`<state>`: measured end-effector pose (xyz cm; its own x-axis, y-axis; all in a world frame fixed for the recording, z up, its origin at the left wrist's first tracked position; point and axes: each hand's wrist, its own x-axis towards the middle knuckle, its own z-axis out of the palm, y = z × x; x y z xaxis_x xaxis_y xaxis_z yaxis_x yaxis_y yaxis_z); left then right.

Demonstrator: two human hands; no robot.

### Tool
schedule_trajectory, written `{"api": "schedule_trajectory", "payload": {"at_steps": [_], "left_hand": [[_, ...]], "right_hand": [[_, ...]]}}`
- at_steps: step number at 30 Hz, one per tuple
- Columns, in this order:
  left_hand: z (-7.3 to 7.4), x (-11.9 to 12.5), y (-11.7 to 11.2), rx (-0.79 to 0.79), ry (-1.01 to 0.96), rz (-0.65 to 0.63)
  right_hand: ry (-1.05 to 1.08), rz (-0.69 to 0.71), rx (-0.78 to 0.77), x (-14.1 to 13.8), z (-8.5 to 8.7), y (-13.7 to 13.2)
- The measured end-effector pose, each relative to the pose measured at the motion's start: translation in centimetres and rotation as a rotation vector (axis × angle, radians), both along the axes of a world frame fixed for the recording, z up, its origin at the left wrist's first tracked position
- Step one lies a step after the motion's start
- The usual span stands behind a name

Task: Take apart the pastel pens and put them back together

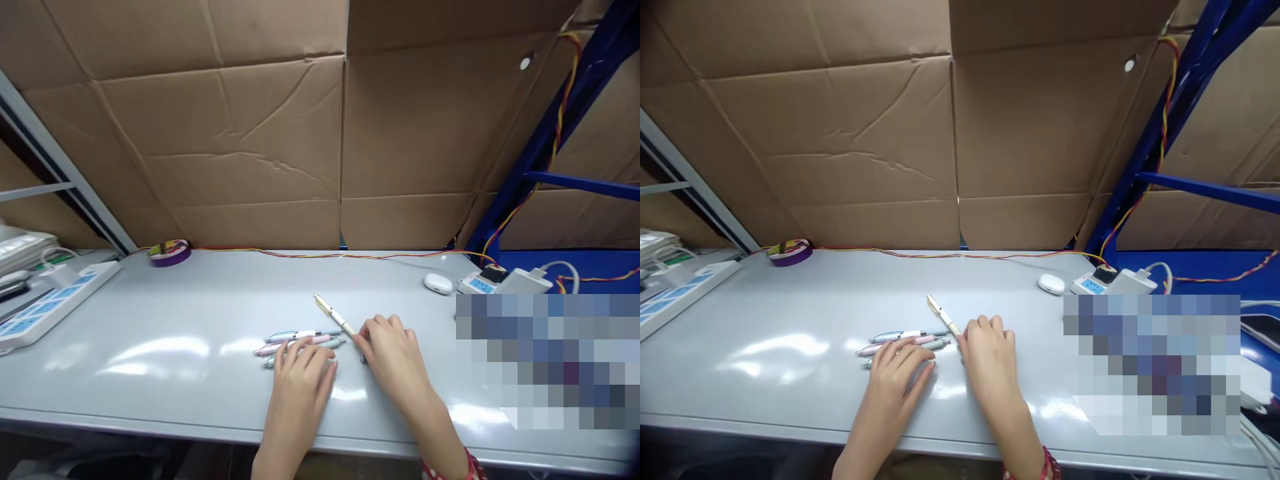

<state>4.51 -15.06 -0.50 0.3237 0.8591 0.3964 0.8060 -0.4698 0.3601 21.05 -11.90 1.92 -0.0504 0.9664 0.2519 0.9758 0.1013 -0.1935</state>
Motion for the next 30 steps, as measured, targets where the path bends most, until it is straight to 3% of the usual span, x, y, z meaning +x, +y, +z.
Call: {"api": "schedule_trajectory", "payload": {"at_steps": [2, 5, 8, 10, 12, 14, 20, 24, 30], "left_hand": [[0.0, -0.1, -0.1, 0.079, -0.036, -0.005], [0.1, -0.3, -0.7, 0.299, -0.121, 0.0], [0.1, -0.3, -1.4, 0.566, -0.158, 0.005], [0.1, -0.2, -1.8, 0.655, -0.129, -0.015], [0.0, 0.0, -1.9, 0.597, -0.11, -0.069], [-0.1, 0.1, -1.9, 0.454, -0.131, -0.154], [-0.1, 0.1, -1.4, 0.19, -0.162, -0.251], [-0.2, 0.2, -1.5, 0.192, -0.118, -0.295], [-1.0, 0.1, -1.8, 0.265, -0.149, -0.198]], "right_hand": [[0.05, -0.025, -0.001, 0.3, 0.7, -0.1], [0.344, -0.037, 0.014, 1.0, 1.5, -1.1], [0.649, 0.117, 0.074, 1.3, 1.1, -3.1], [0.753, 0.267, 0.029, 1.2, 0.2, -4.3], [0.814, 0.395, -0.098, 0.9, -0.8, -5.0], [0.779, 0.403, -0.168, 0.5, -1.8, -5.1], [0.478, 0.301, -0.027, -0.3, -3.7, -4.5], [0.533, 0.217, -0.052, -0.4, -3.5, -4.6], [0.539, 0.209, -0.114, -0.7, -3.2, -4.6]]}}
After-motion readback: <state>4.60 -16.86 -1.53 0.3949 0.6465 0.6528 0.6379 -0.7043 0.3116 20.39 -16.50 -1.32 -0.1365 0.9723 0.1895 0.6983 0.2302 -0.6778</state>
